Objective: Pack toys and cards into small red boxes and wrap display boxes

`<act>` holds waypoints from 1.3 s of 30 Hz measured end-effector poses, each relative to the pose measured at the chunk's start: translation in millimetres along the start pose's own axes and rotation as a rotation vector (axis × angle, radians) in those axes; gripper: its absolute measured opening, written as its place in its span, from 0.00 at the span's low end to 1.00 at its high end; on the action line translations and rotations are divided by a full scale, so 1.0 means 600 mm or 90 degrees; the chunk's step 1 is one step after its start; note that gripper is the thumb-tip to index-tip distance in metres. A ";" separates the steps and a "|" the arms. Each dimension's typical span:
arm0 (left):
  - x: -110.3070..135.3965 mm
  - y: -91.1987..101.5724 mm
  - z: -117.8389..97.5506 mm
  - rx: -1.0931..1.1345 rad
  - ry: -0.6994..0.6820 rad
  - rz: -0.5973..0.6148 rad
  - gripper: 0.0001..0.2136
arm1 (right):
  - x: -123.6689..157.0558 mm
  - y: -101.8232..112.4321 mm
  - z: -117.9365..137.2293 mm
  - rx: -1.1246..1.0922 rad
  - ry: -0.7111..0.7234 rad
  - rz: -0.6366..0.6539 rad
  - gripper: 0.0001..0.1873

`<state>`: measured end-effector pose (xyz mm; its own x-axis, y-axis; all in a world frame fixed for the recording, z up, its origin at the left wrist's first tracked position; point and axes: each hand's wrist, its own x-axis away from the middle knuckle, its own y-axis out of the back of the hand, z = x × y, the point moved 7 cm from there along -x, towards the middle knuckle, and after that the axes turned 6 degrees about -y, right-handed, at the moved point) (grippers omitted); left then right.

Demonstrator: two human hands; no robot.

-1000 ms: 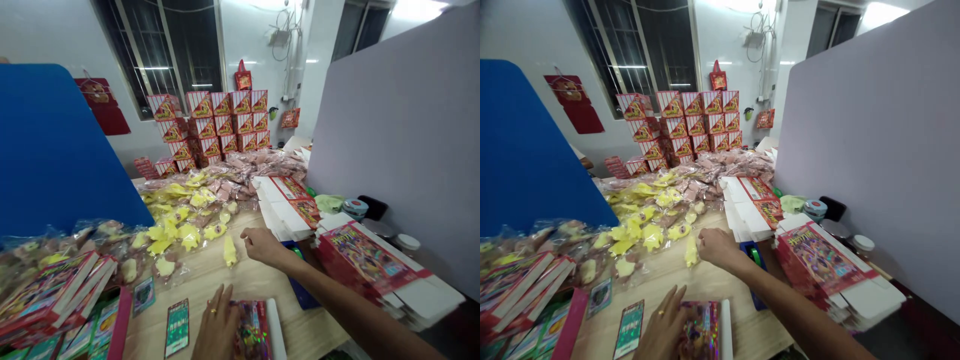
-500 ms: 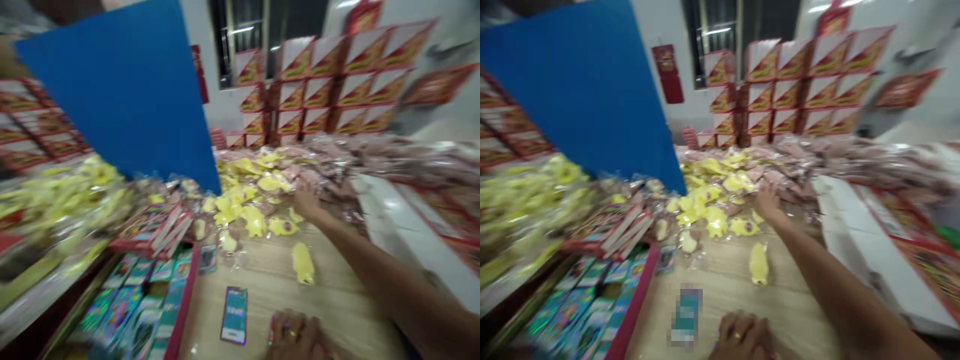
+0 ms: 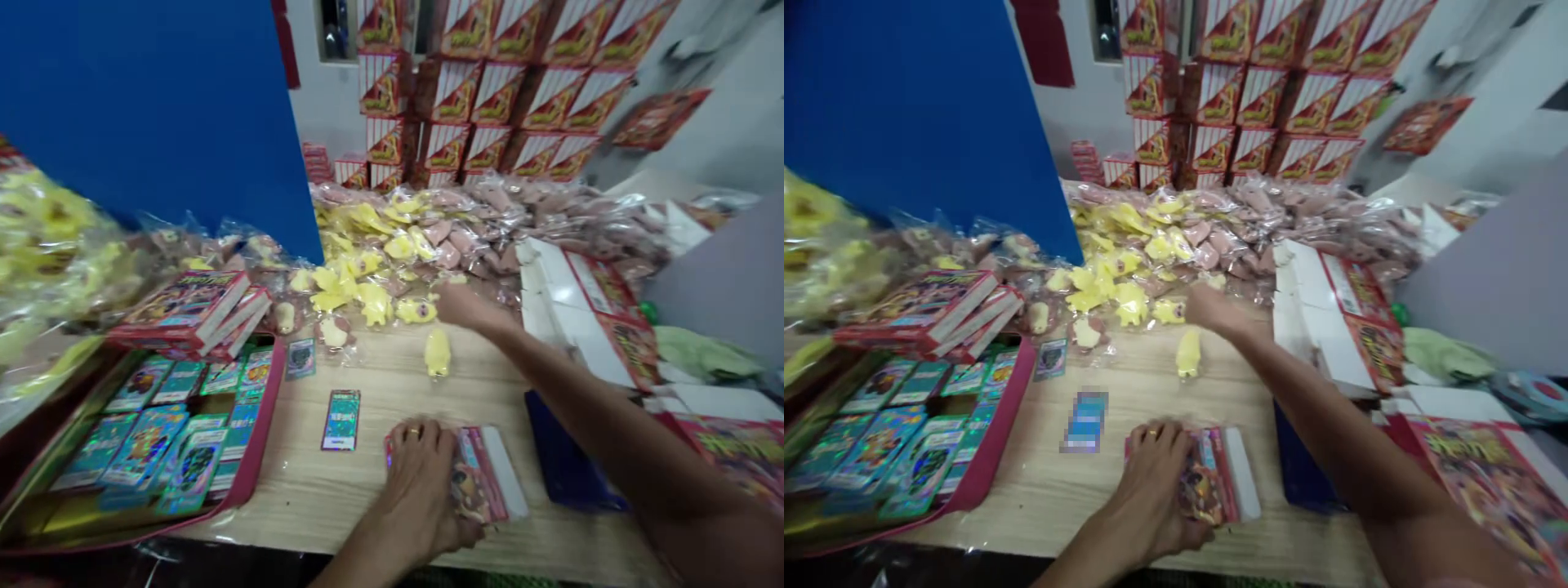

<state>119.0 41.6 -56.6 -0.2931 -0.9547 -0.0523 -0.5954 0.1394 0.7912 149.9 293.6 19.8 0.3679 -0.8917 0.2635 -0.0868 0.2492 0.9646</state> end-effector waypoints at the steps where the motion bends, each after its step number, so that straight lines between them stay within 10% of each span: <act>1: 0.004 0.001 -0.005 -0.006 0.008 -0.011 0.40 | 0.030 -0.023 0.017 -0.002 0.024 0.032 0.23; 7: 0.014 0.014 -0.027 -0.036 0.009 -0.008 0.38 | 0.167 -0.118 0.057 -0.018 0.047 0.094 0.39; 14: 0.022 0.071 -0.031 0.122 -0.058 -0.184 0.35 | 0.214 -0.065 -0.015 -0.171 0.023 0.027 0.25; 18: 0.001 0.128 0.013 0.470 0.074 -0.372 0.39 | 0.270 -0.032 -0.015 -0.549 0.092 0.013 0.25; 24: -0.039 0.158 0.009 0.683 0.081 -0.291 0.19 | 0.324 -0.059 -0.011 -1.079 0.074 0.154 0.19; 31: -0.019 0.149 0.011 0.732 0.119 -0.340 0.20 | 0.308 -0.071 -0.026 -1.001 -0.001 0.066 0.09; 39: -0.020 0.119 0.008 0.832 0.204 -0.215 0.23 | 0.276 -0.072 -0.031 -0.954 -0.031 -0.051 0.16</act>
<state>76.4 64.0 -2.6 0.0803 -0.9843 0.1570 -0.9156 -0.1351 -0.3788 231.6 141.9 21.5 0.2921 -0.9254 0.2413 0.9450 0.3181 0.0757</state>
